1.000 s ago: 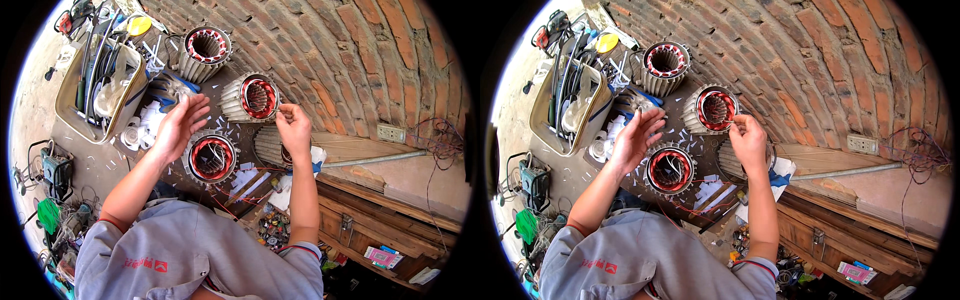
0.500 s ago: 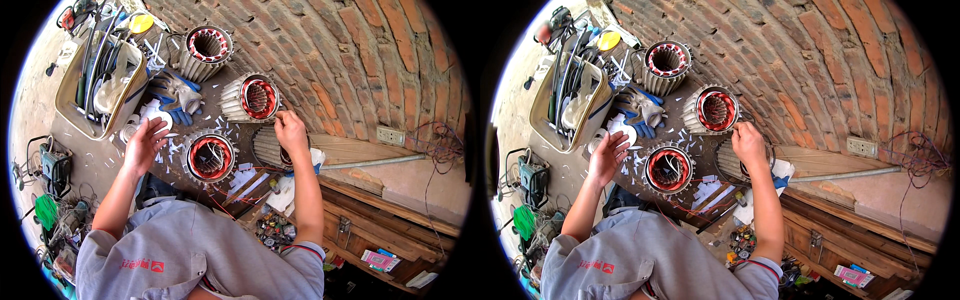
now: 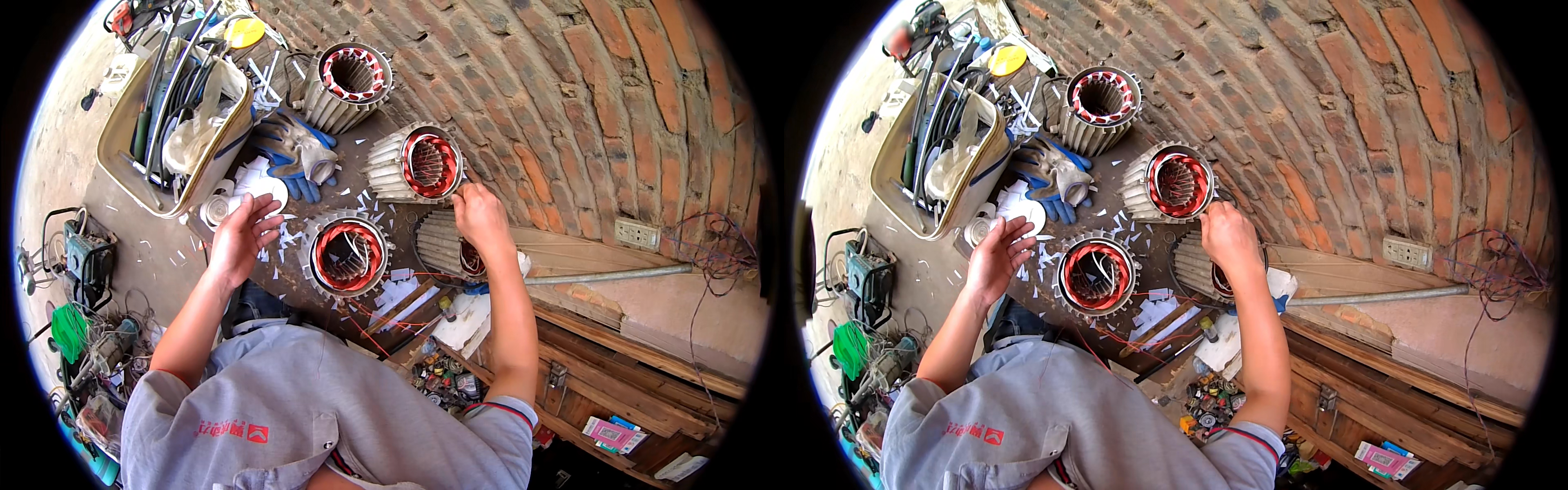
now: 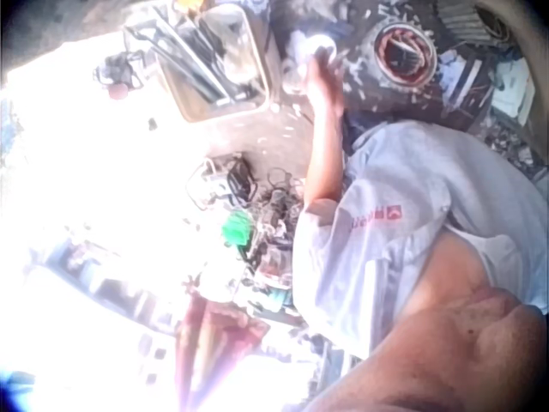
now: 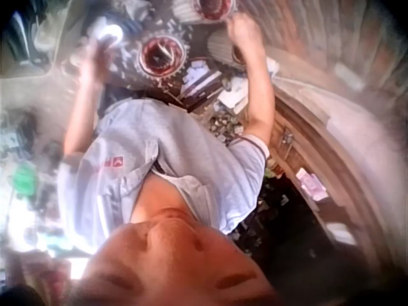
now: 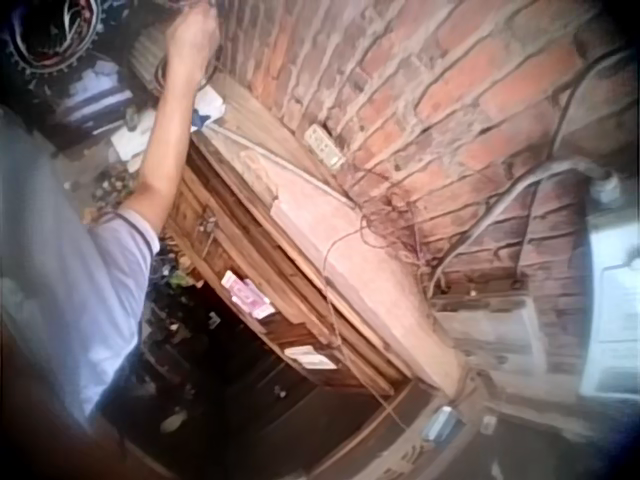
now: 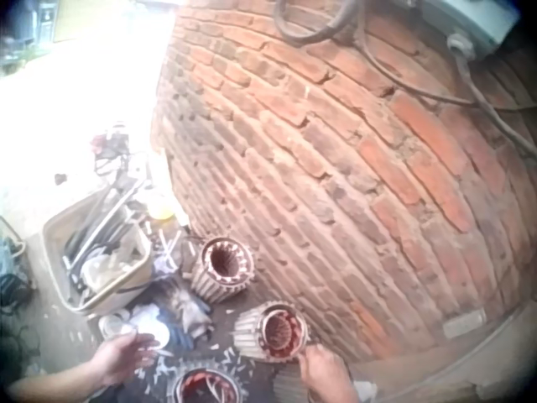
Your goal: The person winds copper wire into the slots of several motor stators placed on a workbench. They use their hands to guide the wire and occasionally use a tool to push the wire into the slots. The person handles multiple stators, moving them around and adjusting the wire.
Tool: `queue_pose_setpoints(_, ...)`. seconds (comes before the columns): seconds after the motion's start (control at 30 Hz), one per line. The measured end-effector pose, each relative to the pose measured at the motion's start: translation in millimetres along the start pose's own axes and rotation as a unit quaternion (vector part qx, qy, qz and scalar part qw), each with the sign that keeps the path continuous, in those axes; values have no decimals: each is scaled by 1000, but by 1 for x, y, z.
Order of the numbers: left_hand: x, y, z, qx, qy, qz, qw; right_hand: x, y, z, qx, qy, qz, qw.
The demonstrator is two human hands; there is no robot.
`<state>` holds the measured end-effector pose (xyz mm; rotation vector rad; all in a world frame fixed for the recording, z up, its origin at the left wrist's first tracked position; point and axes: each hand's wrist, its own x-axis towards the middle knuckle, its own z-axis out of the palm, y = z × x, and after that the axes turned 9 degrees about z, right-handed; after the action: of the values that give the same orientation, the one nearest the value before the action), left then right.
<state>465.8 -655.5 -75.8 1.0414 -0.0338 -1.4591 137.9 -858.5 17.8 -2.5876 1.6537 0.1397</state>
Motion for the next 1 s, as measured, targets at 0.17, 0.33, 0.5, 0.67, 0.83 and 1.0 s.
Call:
queue_pose_setpoints(0.17,0,-3,-3,-1,7,-1,1000,5,-2,6,-25,3,49,998)
queue_pose_setpoints(0.33,0,-5,-4,1,10,-2,1000,12,-11,8,-55,-58,160,984)
queue_pose_setpoints(0.5,0,-6,-3,6,16,-1,1000,-4,0,-1,0,12,30,999)
queue_pose_setpoints(0.67,2,-9,2,23,16,-7,1000,-3,1,8,-33,29,-7,999)
queue_pose_setpoints(0.83,3,-9,6,26,6,-9,1000,8,-14,-2,-115,-112,110,981)
queue_pose_setpoints(1.0,3,-8,6,32,7,-8,999,0,1,6,-45,89,-38,994)
